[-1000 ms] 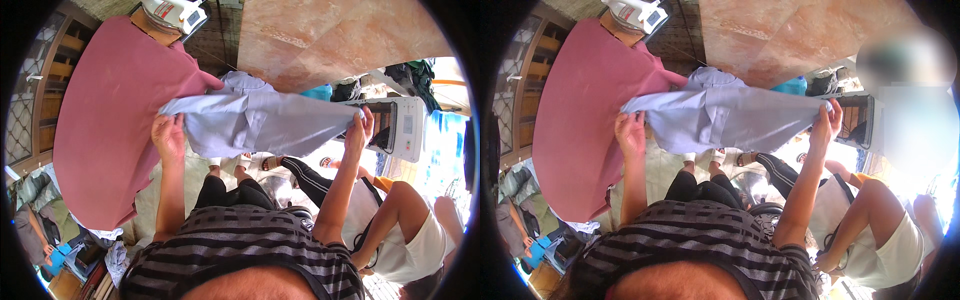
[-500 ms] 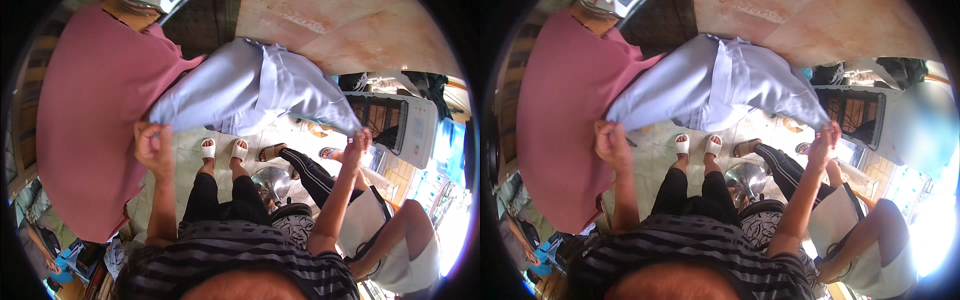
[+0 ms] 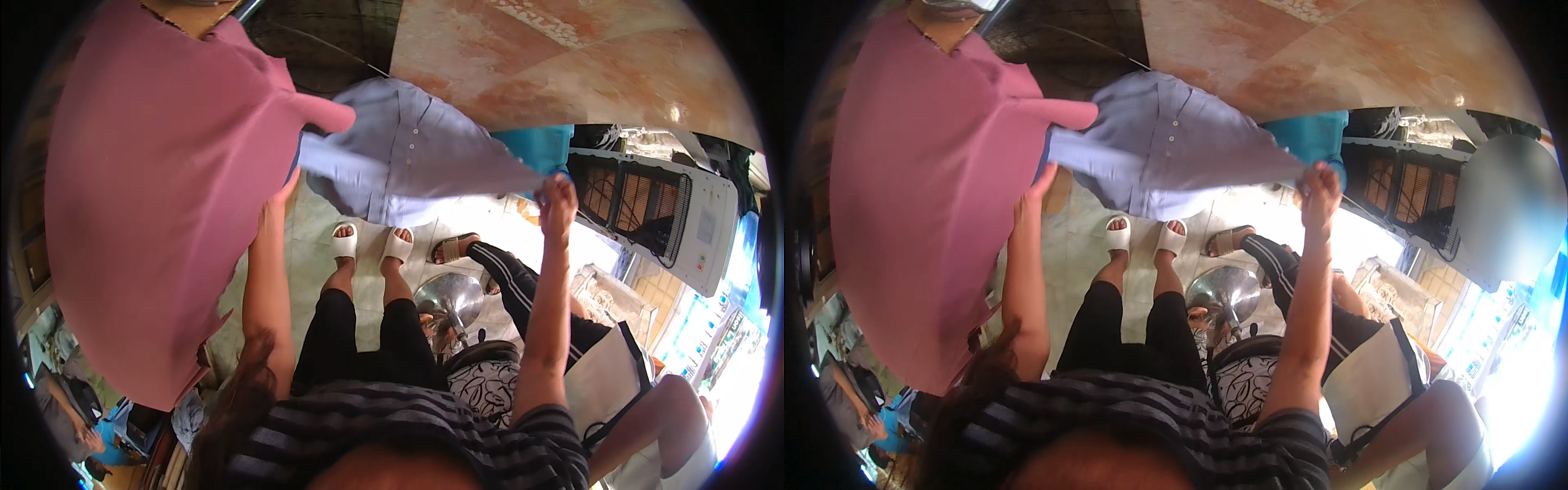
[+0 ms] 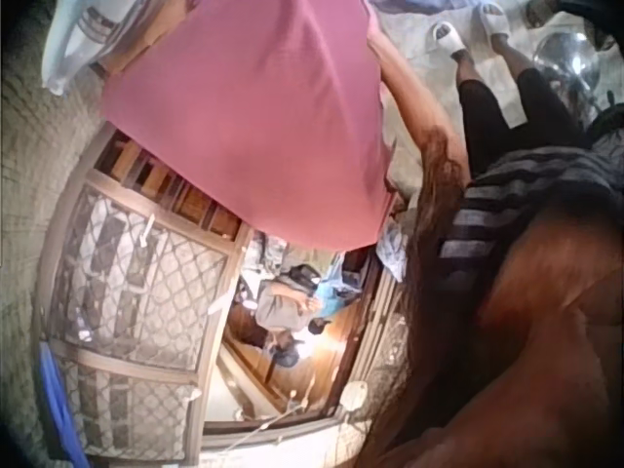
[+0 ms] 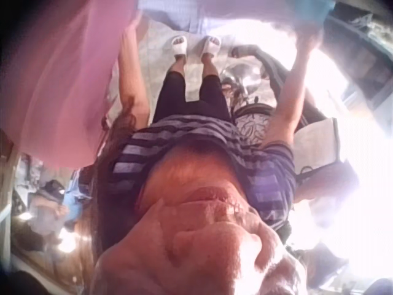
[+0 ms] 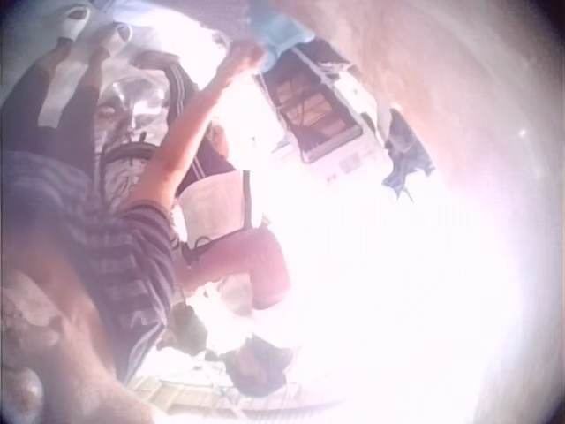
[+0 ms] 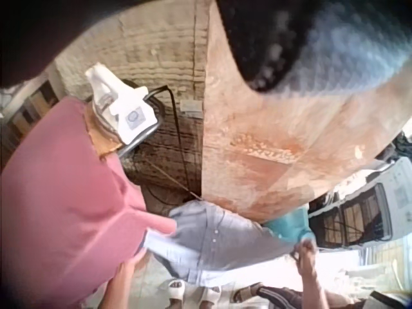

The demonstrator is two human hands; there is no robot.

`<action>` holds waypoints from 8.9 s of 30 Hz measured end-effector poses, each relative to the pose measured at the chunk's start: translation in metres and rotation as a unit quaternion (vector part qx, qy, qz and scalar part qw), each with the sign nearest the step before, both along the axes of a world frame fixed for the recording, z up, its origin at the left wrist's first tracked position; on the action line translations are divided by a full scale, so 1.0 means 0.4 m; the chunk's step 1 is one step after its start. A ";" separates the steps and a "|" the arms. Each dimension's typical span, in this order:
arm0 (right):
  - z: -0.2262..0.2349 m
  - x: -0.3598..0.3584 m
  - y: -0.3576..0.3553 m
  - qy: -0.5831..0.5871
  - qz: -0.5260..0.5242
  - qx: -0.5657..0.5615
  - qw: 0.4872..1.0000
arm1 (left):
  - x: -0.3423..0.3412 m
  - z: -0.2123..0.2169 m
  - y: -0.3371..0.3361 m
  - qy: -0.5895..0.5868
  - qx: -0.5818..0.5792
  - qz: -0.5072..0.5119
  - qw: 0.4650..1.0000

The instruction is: The person irons a light blue collared shirt on an ironing board, smoothing different sections of the fabric and using an iron to press the front panels, collar, and sleeves.

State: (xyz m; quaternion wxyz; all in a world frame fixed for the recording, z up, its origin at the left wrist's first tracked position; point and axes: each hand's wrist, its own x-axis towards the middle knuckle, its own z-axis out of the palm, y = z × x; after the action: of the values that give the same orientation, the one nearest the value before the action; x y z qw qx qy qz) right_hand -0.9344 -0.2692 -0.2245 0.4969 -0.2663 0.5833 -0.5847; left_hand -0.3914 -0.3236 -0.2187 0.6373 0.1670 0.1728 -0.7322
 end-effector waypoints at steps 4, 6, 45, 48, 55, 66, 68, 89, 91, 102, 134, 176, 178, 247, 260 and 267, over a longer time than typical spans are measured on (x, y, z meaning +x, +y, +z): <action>0.242 0.029 -0.179 -0.029 0.001 -0.078 0.996 | 0.016 0.218 -0.085 -0.012 -0.145 0.022 0.989; 0.339 0.016 -0.186 0.000 0.003 -0.146 0.989 | 0.054 0.251 -0.098 -0.050 -0.188 0.040 0.980; -0.183 0.298 -0.054 0.410 0.181 0.032 0.893 | -0.182 -0.273 0.310 -0.924 -0.171 -0.135 0.315; -0.220 0.421 -0.251 0.481 0.215 -0.129 0.840 | -0.318 -0.242 0.320 -0.901 -0.276 -0.187 0.278; -0.296 0.495 -0.355 0.491 0.267 -0.138 0.818 | -0.355 -0.327 0.394 -0.875 -0.315 -0.315 0.190; -0.311 0.525 -0.425 0.482 0.299 -0.101 0.817 | -0.374 -0.346 0.392 -0.871 -0.311 -0.335 0.182; -0.306 0.552 -0.424 0.486 0.271 -0.115 0.823 | -0.369 -0.344 0.388 -0.872 -0.306 -0.341 0.174; -0.152 0.577 -0.339 0.476 0.609 -0.146 0.617 | -0.145 -0.207 0.587 -0.891 -0.181 -0.274 0.315; 0.096 0.724 -0.212 0.299 0.752 0.021 0.586 | -0.024 -0.136 0.714 -0.903 -0.046 -0.244 0.351; 0.782 1.464 0.085 -0.020 0.765 -0.104 0.635 | 0.857 0.102 1.370 -0.684 0.582 0.254 0.359; 1.234 2.830 0.384 0.062 0.630 -0.629 0.452 | 1.603 0.767 1.549 -0.895 0.252 0.342 0.136; 0.665 1.680 -0.327 0.197 0.610 -0.210 0.739 | 0.912 0.628 0.973 -0.799 0.262 0.202 0.502; 0.691 1.698 -0.318 0.247 0.579 -0.241 0.739 | 0.918 0.631 0.982 -0.830 0.239 0.111 0.492; 0.837 1.596 -0.374 0.298 0.598 -0.426 0.610 | 0.709 0.624 0.727 -0.918 0.228 0.139 0.293; 1.213 1.705 -0.514 0.446 0.270 -0.748 0.409 | 0.850 0.747 0.924 -0.914 0.330 0.178 0.155; 1.603 1.806 -0.740 0.503 0.210 -0.776 0.317 | 0.865 1.150 1.133 -0.850 0.228 0.306 0.364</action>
State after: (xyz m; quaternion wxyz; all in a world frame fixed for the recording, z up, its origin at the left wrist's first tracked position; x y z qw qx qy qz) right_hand -0.2119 -0.5651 0.4168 -0.2196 -0.8870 -0.0742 -0.3995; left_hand -0.0454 0.1298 0.2412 0.5647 0.7754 -0.2603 0.1103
